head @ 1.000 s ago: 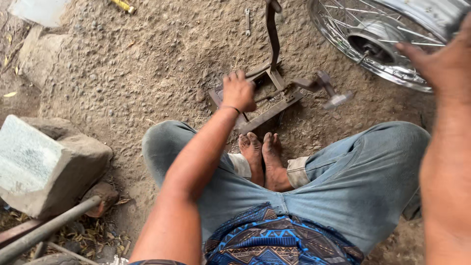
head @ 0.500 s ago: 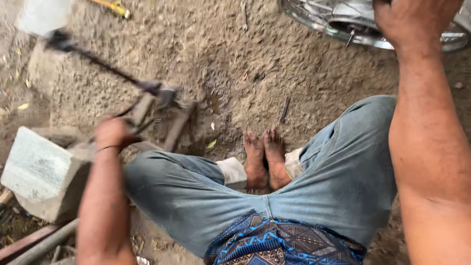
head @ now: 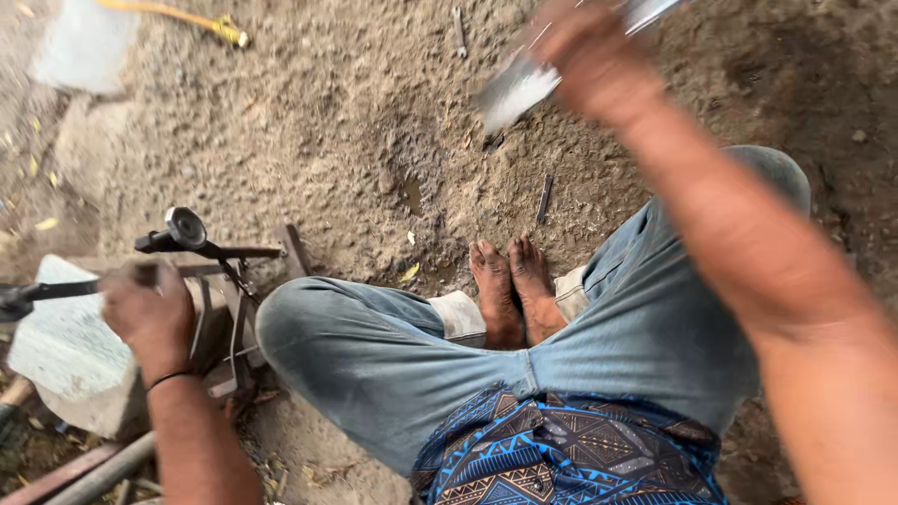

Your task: The person uses a spoke wrench to tighten the nipples on a bicycle wheel mounted on a truing stand. They rotate the wheel to access different spokes and make adjustments to true the rim.

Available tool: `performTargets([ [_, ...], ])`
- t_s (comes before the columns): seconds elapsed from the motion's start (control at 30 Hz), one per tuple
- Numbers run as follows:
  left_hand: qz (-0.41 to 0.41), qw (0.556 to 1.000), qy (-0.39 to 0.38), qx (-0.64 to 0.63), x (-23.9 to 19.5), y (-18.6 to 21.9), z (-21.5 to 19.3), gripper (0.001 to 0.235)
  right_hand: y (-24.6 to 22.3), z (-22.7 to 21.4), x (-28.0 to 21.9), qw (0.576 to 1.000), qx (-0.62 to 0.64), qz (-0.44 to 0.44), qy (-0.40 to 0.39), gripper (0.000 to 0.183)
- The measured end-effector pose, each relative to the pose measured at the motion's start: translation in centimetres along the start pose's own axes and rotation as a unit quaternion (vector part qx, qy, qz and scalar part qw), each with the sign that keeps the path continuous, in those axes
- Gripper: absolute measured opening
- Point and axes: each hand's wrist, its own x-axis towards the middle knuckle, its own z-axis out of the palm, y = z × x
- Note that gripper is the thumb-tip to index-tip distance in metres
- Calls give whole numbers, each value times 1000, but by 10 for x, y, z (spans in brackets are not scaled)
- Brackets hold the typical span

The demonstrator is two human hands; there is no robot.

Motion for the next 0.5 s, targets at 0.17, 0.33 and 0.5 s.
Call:
performTargets([
  [0.17,205,899,-46,-385,2,248,-10,28,-173,-3,-106,745,639,-144,-125,35],
  [0.33,186,919,-157,-309,-6,403,32,123,-255,-111,-203,909,46,-409,-69,45],
  [0.5,104,928,-100,-344,-1,368,54,122,-146,-123,-143,856,103,-52,-504,45],
])
